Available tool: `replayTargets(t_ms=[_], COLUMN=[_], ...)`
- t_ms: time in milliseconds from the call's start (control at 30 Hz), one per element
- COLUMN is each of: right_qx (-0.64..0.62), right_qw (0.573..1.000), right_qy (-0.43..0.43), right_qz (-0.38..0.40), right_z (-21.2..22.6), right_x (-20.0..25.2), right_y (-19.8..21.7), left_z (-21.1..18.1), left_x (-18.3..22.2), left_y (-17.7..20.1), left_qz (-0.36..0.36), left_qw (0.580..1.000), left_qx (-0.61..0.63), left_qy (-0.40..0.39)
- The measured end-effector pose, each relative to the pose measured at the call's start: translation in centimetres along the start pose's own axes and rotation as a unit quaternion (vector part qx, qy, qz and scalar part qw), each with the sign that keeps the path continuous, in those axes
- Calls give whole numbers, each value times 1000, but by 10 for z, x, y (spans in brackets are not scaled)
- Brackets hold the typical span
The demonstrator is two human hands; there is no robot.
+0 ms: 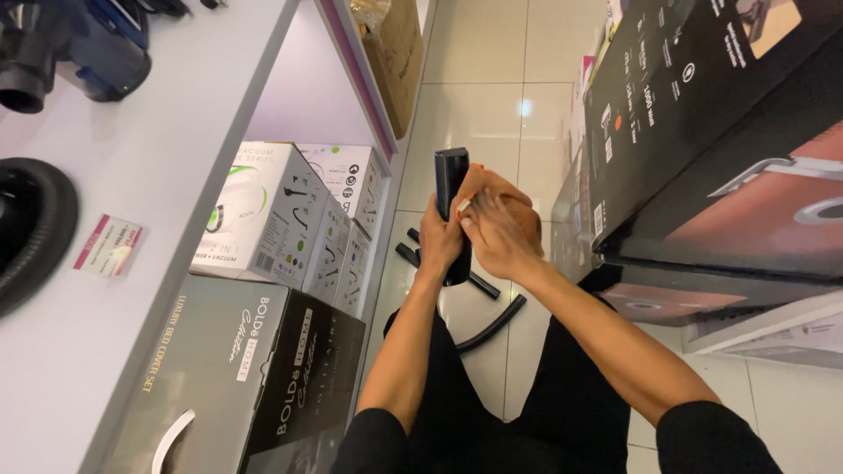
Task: Cleaning vacuum cleaner parts with a cloth and assembling the components together on a store shelf.
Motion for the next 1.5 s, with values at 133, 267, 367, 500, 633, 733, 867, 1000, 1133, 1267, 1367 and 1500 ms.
replayTargets(t_ms=[133,267,367,500,633,733,867,1000,1133,1267,1367,1500], right_qx=[-281,-363,-231,-105,-74,-174,-343,-243,-107,-47,-74,-21], right_qw=[952,881,957,986,991,963,893,911,964,992,953,949], right_qy=[-90,-231,-101,-24,-54,-204,-290,-330,-244,-79,-66,-175], right_qz=[-85,-197,-144,-126,-97,-28,3,44,9,-92,-285,-263], right_z=[-17,-116,3,43,9,-37,-40,-49,-27,-14,7,-72], right_x=[-28,-52,-34,12,60,65,50,63,61,63,74,59], right_y=[12,-24,23,-1,-57,-69,-47,-51,-29,-28,24,7], left_z=[-10,-19,-16,44,70,95,61,53,38,40,44,18], left_x=[11,18,11,-33,-28,-30,-1,-3,6,3,1,25], left_y=[-22,-27,-12,-19,4,-7,-17,-15,-8,-9,-2,-6], left_qz=[41,65,-2,-50,-137,-146,-108,-119,-162,-188,-181,-155], left_qw=[999,998,998,979,959,960,972,975,976,979,982,987], left_qx=[14,-14,49,171,128,153,163,147,118,74,46,43], left_qy=[9,7,49,101,210,183,129,118,82,35,14,-11])
Point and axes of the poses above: each hand's wrist, its own x-axis away from the middle knuckle, its own y-axis out of the back of the hand, z = x × y, the point moved 9 cm from there along -x, towards the middle knuckle, and after that the axes turned 4 degrees about y, right-handed, at the moved point
